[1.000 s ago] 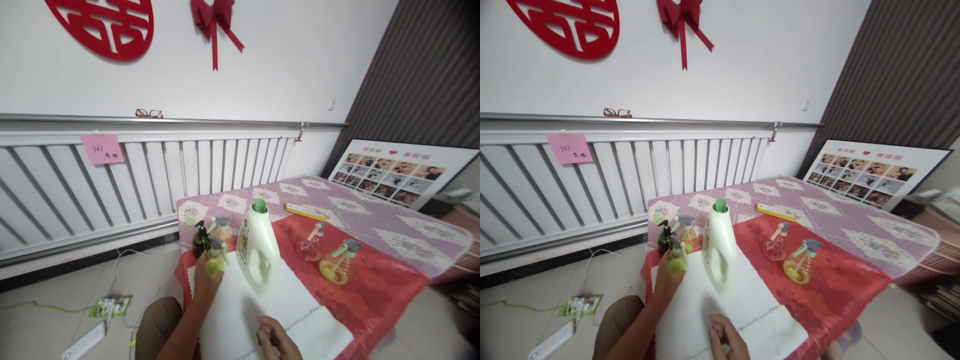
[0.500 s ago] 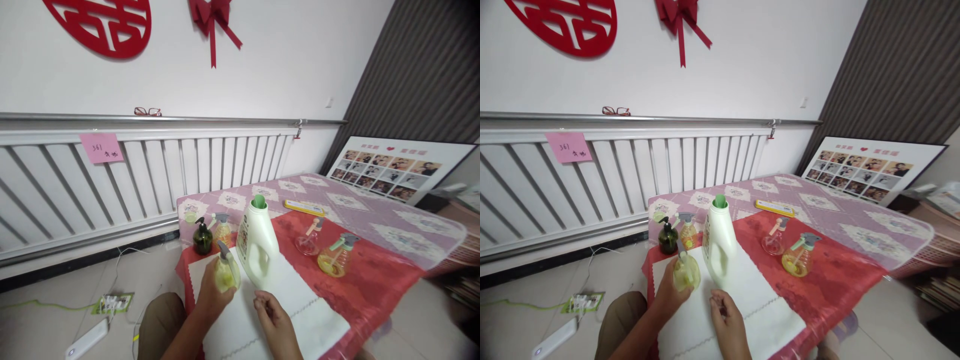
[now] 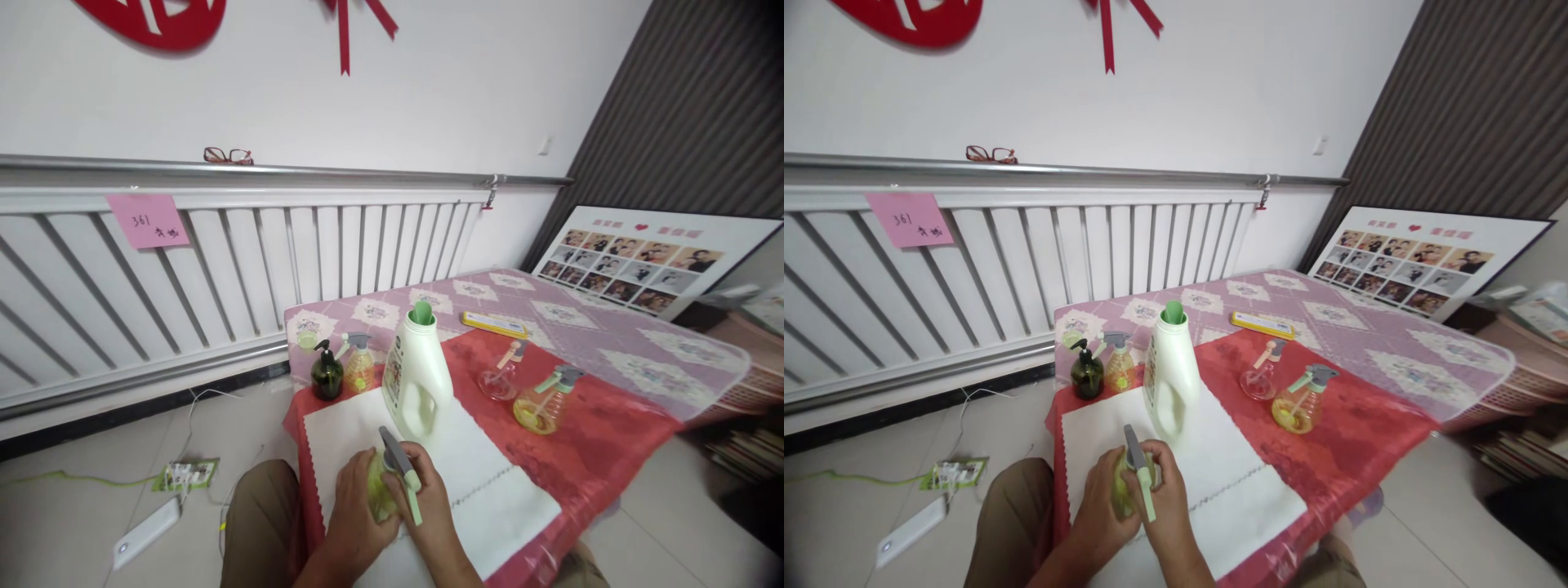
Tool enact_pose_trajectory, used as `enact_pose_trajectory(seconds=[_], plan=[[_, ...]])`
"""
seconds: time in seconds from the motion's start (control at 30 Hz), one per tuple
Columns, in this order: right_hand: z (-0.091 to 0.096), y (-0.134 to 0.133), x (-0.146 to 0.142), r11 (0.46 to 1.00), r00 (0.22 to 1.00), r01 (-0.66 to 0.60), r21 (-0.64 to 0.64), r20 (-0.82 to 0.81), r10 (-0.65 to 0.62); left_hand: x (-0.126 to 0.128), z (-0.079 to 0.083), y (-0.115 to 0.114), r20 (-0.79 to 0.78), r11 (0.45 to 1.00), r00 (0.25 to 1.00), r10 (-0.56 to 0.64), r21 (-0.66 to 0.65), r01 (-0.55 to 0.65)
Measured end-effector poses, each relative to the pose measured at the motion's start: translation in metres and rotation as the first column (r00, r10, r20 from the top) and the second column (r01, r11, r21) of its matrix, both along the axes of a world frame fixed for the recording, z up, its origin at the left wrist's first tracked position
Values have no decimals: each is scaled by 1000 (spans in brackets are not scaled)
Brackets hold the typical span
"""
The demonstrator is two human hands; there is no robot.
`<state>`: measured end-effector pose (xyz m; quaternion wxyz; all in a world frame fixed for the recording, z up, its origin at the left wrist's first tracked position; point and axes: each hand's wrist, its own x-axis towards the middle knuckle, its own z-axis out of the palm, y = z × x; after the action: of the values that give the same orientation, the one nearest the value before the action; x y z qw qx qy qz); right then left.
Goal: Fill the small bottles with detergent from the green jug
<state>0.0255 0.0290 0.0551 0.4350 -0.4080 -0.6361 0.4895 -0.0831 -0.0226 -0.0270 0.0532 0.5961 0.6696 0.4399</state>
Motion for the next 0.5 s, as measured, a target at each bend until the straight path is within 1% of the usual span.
enact_pose_trajectory(seconds=[0.1,0.2,0.27,0.37,0.43,0.5], plan=[[8,-2,-4,1000,1000,24,-13,-6,-24,0,-2,0,1,1000,1000,14,-2,-14],[11,-3,-4,1000,1000,13,15,2,-13,-1,-1,0,11,1000,1000,15,-20,-15],[8,-3,-2,999,1000,-25,21,2,25,-1,0,0,17,1000,1000,9,-29,-9],[2,-2,0,995,995,-95,-14,-33,95,-2,3,1,16,999,1000,-6,-35,6],[-3,-1,0,996,994,-89,-28,-67,87,-2,5,0,17,999,1000,-12,-40,13],[-8,-2,-2,997,994,-38,-65,-106,31,-1,7,-1,22,999,1000,-6,-42,6]])
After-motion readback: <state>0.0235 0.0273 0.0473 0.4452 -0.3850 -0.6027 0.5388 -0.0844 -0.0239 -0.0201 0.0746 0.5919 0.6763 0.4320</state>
